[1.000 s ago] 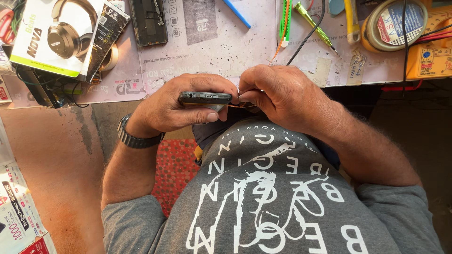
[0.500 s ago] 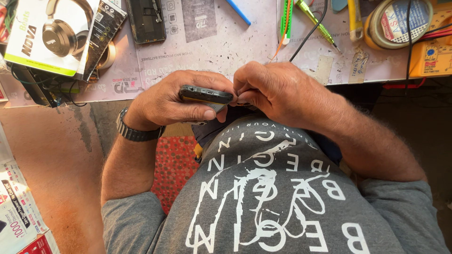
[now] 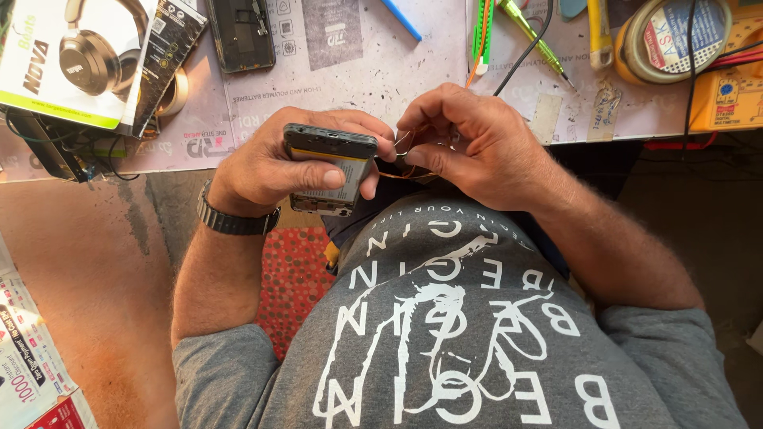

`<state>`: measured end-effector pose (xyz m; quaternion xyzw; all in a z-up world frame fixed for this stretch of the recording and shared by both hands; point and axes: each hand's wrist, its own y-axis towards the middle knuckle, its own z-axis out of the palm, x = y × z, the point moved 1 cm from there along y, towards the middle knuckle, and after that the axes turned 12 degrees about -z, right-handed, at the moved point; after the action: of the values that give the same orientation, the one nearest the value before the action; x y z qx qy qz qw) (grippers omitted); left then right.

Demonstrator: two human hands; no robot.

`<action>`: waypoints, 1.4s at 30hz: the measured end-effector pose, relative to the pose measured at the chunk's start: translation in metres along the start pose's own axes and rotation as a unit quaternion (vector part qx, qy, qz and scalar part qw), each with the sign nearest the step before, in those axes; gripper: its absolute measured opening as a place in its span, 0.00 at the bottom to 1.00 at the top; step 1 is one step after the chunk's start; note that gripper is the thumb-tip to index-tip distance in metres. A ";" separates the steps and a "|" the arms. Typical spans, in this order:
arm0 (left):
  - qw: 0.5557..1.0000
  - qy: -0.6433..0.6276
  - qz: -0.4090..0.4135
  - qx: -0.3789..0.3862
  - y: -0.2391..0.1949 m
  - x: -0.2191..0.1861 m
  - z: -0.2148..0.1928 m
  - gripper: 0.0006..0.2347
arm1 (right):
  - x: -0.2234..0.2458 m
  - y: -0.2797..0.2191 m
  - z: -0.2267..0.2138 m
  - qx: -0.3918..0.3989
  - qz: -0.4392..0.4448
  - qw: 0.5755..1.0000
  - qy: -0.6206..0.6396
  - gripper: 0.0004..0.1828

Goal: The person cleans the charging port of a disassembled smartphone using a toothbrush and a green pen-like tool, then repeatedly inserts and removes a USB-C cable to test the connection. The phone remains open with the battery exposed throughout.

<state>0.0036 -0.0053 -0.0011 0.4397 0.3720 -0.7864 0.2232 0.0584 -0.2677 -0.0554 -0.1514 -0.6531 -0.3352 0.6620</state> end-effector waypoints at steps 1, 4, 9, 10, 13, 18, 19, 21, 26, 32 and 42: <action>1.000 -0.002 0.001 -0.009 -0.001 0.000 0.000 0.19 | -0.004 -0.002 0.001 -0.024 0.014 0.998 0.064 0.15; 1.000 0.019 0.010 -0.017 0.000 0.001 0.000 0.19 | -0.016 -0.006 0.005 -0.086 0.038 0.977 0.192 0.13; 0.999 0.029 0.030 -0.020 0.004 0.000 0.001 0.18 | -0.025 -0.009 0.006 -0.111 0.018 0.977 0.183 0.08; 0.998 0.044 0.038 -0.024 0.005 -0.002 0.002 0.17 | -0.025 -0.008 0.004 -0.107 -0.004 0.981 0.159 0.08; 0.960 0.236 0.026 -0.148 0.008 -0.006 0.013 0.16 | -0.015 -0.005 0.002 -0.115 -0.072 0.987 0.091 0.05; 0.866 0.411 0.076 -0.273 0.018 -0.003 0.032 0.21 | -0.004 -0.001 0.010 -0.140 -0.141 0.978 0.062 0.05; 0.846 0.447 0.084 -0.279 0.020 -0.003 0.032 0.22 | -0.005 0.002 0.011 -0.138 -0.158 0.977 0.049 0.06; 0.817 0.488 0.113 -0.286 0.024 -0.001 0.032 0.25 | -0.007 0.006 0.010 -0.140 -0.175 0.974 0.030 0.08; 0.801 0.505 0.127 -0.296 0.032 0.005 0.028 0.28 | -0.016 0.015 0.005 -0.145 -0.206 0.967 0.035 0.11; 0.784 0.513 0.127 -0.326 0.035 0.007 0.029 0.26 | -0.026 0.021 -0.002 -0.132 -0.244 0.959 0.058 0.13; 0.795 0.502 0.118 -0.319 0.035 0.006 0.030 0.28 | -0.024 0.030 -0.007 -0.120 -0.236 0.960 0.085 0.13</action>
<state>0.0087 -0.0507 -0.0102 0.7172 0.6067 -0.2597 0.2238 0.0845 -0.2448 -0.0718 -0.0422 -0.5668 -0.5698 0.5936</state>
